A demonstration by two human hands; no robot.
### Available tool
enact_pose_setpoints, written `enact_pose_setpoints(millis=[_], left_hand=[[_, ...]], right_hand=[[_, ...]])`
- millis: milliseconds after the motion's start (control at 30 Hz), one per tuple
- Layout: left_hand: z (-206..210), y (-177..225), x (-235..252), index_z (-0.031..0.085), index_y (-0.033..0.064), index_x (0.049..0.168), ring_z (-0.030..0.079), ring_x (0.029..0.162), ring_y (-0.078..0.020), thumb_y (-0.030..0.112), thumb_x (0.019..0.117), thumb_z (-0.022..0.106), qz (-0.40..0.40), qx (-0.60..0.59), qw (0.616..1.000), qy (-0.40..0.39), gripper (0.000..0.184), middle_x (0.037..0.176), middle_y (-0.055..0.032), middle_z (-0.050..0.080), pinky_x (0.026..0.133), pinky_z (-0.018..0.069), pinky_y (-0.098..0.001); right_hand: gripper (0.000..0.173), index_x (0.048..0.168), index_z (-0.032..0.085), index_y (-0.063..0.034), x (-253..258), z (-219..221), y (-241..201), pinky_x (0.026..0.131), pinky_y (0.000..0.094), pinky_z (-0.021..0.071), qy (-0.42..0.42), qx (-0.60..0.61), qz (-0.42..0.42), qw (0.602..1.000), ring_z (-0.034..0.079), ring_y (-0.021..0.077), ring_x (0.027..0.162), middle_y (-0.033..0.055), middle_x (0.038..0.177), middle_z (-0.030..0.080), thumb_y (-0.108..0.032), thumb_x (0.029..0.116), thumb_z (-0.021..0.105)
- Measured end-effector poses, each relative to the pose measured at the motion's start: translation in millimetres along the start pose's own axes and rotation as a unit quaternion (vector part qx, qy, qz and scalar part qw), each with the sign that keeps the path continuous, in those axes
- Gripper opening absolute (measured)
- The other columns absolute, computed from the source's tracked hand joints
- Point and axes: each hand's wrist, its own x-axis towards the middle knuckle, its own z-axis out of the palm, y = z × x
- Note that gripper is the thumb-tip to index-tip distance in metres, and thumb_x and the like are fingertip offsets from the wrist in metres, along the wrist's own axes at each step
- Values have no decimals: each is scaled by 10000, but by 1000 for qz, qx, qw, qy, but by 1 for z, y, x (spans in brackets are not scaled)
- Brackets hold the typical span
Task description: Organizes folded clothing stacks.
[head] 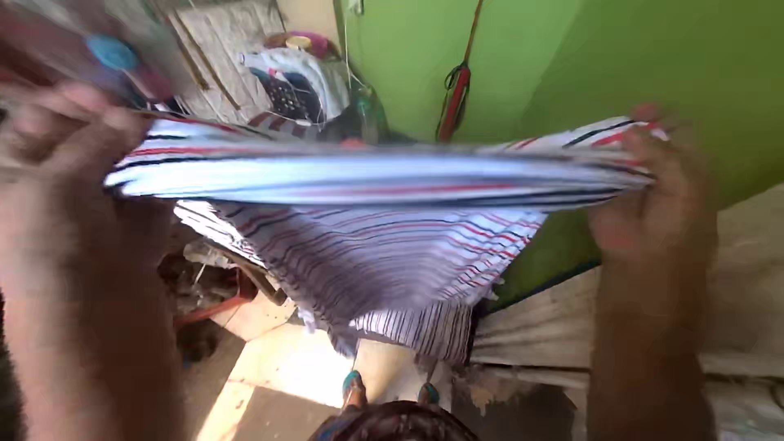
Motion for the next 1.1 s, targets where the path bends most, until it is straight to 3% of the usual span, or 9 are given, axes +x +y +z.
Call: enact_pose_setpoints(millis=[100, 233, 333, 433, 500, 567, 700, 833, 1100], left_hand=[[48, 8, -1, 547, 174, 1045, 647, 854, 25, 52, 1067, 417, -54, 11, 991, 125, 179, 921, 137, 646, 821, 574, -194], [10, -6, -2, 629, 181, 1104, 690, 858, -16, 77, 992, 617, -87, 5, 995, 43, 154, 973, 110, 702, 794, 610, -234], [10, 14, 6, 589, 189, 1007, 658, 796, 20, -40, 1004, 481, -77, 15, 994, 75, 253, 864, 142, 665, 804, 581, -179], [-72, -36, 31, 588, 69, 1280, 681, 1018, -122, 30, 1020, 571, 61, -37, 990, -123, 264, 1137, 1, 681, 920, 587, -324], [-83, -42, 36, 614, 100, 1247, 668, 1010, -97, 154, 1016, 615, 58, -4, 995, -86, 238, 1119, 19, 679, 907, 571, -295], [-81, -48, 61, 622, 125, 1199, 657, 1008, -96, 203, 1025, 583, 44, -7, 996, -79, 194, 1096, 27, 669, 912, 563, -308], [-3, -42, 79, 617, 236, 993, 677, 781, -2, 167, 1047, 543, -73, -18, 997, -29, 115, 898, 135, 702, 703, 605, -218], [15, -72, 63, 615, 184, 1081, 665, 754, -15, 140, 1034, 557, -204, -5, 979, -18, 86, 942, 101, 683, 657, 591, -218], [27, -41, 88, 586, 196, 1025, 648, 724, 5, 112, 1041, 522, -131, -37, 990, -35, 107, 878, 130, 668, 655, 577, -191]], right_hand=[[249, 1249, 498, -143, -8, 10, 7, 854, 317, 601, 25, -20, -19, 999, 679, 77, 936, -75, 1019, 653, -91, 1005, 491], [169, 1122, 583, -183, -27, 22, 9, 735, 250, 619, 63, -39, 46, 996, 701, 38, 810, -101, 892, 694, -87, 1006, 506], [173, 1126, 537, -202, -29, 21, -2, 805, 271, 611, 52, -35, 18, 998, 695, 44, 871, -106, 921, 685, -89, 1030, 445], [198, 1112, 548, -213, -29, 27, -15, 810, 248, 610, 44, -48, -12, 998, 694, 20, 870, -129, 911, 688, -90, 1037, 413], [214, 1089, 570, -203, -27, 28, -22, 835, 244, 598, 31, -39, -44, 998, 685, 17, 873, -124, 907, 685, -82, 1042, 400], [190, 1095, 534, -203, -22, 24, -24, 883, 253, 586, 4, -38, -61, 997, 674, 19, 905, -118, 923, 669, -92, 1046, 388], [146, 1138, 554, -201, -20, 26, 10, 800, 258, 597, 60, -73, 15, 995, 675, 34, 884, -109, 952, 672, -128, 1038, 476], [160, 1160, 559, -158, -33, 30, 43, 747, 272, 601, 156, -80, 95, 980, 679, 50, 813, -82, 896, 664, -114, 1009, 532], [134, 1120, 537, -179, -25, 31, -1, 831, 277, 594, 144, -100, -1, 985, 678, 46, 867, -104, 913, 661, -98, 1024, 489]])
